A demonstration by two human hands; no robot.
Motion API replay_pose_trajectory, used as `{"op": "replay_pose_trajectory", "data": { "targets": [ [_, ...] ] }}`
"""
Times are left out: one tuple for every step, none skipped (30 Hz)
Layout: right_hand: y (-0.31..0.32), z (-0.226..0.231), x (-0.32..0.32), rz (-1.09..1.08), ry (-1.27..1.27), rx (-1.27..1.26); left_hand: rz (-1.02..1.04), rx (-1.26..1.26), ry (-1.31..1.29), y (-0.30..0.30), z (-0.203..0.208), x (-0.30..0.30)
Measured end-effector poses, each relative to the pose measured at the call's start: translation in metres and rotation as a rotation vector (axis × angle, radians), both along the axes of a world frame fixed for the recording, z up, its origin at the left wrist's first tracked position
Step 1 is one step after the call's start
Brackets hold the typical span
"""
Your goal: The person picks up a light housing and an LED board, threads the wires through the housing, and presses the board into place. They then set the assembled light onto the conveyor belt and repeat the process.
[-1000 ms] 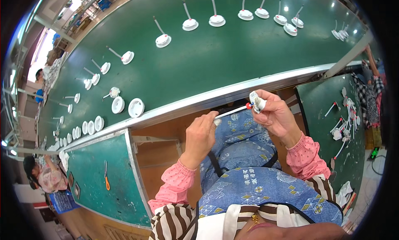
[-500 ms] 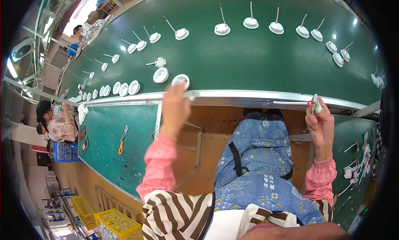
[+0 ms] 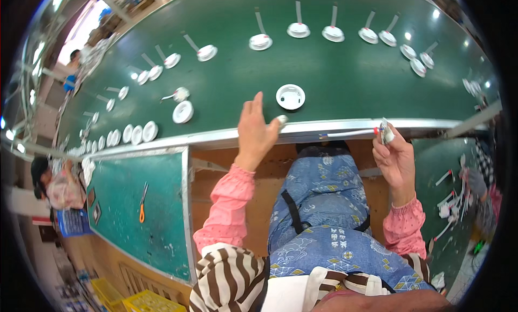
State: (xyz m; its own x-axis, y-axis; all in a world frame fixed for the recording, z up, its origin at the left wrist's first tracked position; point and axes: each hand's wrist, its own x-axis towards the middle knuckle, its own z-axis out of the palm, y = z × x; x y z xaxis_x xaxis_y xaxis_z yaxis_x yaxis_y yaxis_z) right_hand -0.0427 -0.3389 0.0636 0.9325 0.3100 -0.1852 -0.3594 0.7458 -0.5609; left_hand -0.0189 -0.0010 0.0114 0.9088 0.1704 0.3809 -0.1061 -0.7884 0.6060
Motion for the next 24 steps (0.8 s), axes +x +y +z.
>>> {"op": "replay_pose_trajectory", "data": {
  "targets": [
    [-0.002, 0.001, 0.002, 0.016, -0.021, -0.002, -0.059, -0.008, 0.039, 0.006, 0.005, -0.001],
    [-0.003, 0.003, 0.003, -0.011, -0.023, -0.009, -0.105, -0.015, 0.023, 0.009, 0.009, 0.003],
    [-0.002, 0.004, 0.003, -0.026, -0.028, 0.005, -0.147, 0.011, 0.035, 0.009, 0.010, 0.011],
    [-0.001, 0.007, 0.006, -0.035, -0.041, 0.018, -0.184, 0.036, 0.039, 0.005, 0.012, 0.021],
    [-0.004, 0.003, 0.009, -0.028, -0.070, 0.034, -0.211, 0.030, 0.037, -0.002, 0.009, 0.033],
    [-0.003, 0.005, 0.009, -0.054, -0.072, 0.027, -0.260, 0.078, 0.005, -0.008, 0.003, 0.046],
    [0.000, 0.008, 0.010, -0.094, -0.079, 0.020, -0.299, 0.127, -0.030, -0.017, 0.002, 0.056],
    [0.003, 0.010, 0.012, -0.131, -0.086, 0.014, -0.313, 0.121, -0.034, -0.024, 0.001, 0.064],
    [0.003, 0.012, 0.013, -0.127, -0.134, 0.014, -0.339, 0.159, 0.032, -0.031, 0.000, 0.071],
    [0.002, 0.014, 0.013, -0.140, -0.134, 0.008, -0.367, 0.198, 0.100, -0.040, 0.001, 0.076],
    [0.001, 0.015, 0.013, -0.136, -0.184, 0.006, -0.358, 0.154, 0.103, -0.046, 0.002, 0.077],
    [0.003, 0.018, 0.013, -0.128, -0.232, 0.006, -0.361, 0.152, 0.104, -0.050, 0.002, 0.075],
    [0.005, 0.020, 0.011, -0.158, -0.264, -0.038, -0.380, 0.053, 0.078, -0.057, 0.003, 0.071],
    [0.009, 0.023, 0.009, -0.166, -0.256, -0.035, -0.391, -0.043, 0.056, -0.061, 0.004, 0.063],
    [0.015, 0.026, 0.007, -0.177, -0.282, -0.093, -0.408, -0.098, 0.000, -0.065, 0.006, 0.052],
    [0.020, 0.028, 0.006, -0.180, -0.309, -0.147, -0.402, -0.091, 0.008, -0.067, 0.011, 0.041],
    [0.021, 0.023, 0.006, -0.172, -0.321, -0.192, -0.405, -0.111, -0.017, -0.071, 0.014, 0.033],
    [0.023, 0.021, 0.005, -0.170, -0.314, -0.186, -0.408, -0.131, -0.043, -0.075, 0.019, 0.024],
    [0.026, 0.019, 0.004, -0.148, -0.326, -0.232, -0.391, -0.135, -0.028, -0.078, 0.023, 0.016],
    [0.030, 0.018, 0.002, -0.128, -0.341, -0.279, -0.386, -0.129, -0.024, -0.079, 0.022, 0.013],
    [0.032, 0.021, 0.000, -0.105, -0.345, -0.278, -0.395, -0.125, -0.071, -0.080, 0.022, 0.011],
    [0.032, 0.022, -0.004, -0.114, -0.345, -0.277, -0.415, -0.125, -0.120, -0.083, 0.022, 0.009],
    [0.032, 0.024, -0.007, -0.115, -0.350, -0.316, -0.429, -0.125, -0.123, -0.085, 0.023, 0.007],
    [0.031, 0.027, -0.011, -0.123, -0.357, -0.359, -0.427, -0.133, -0.137, -0.087, 0.023, 0.006]
  ]
}}
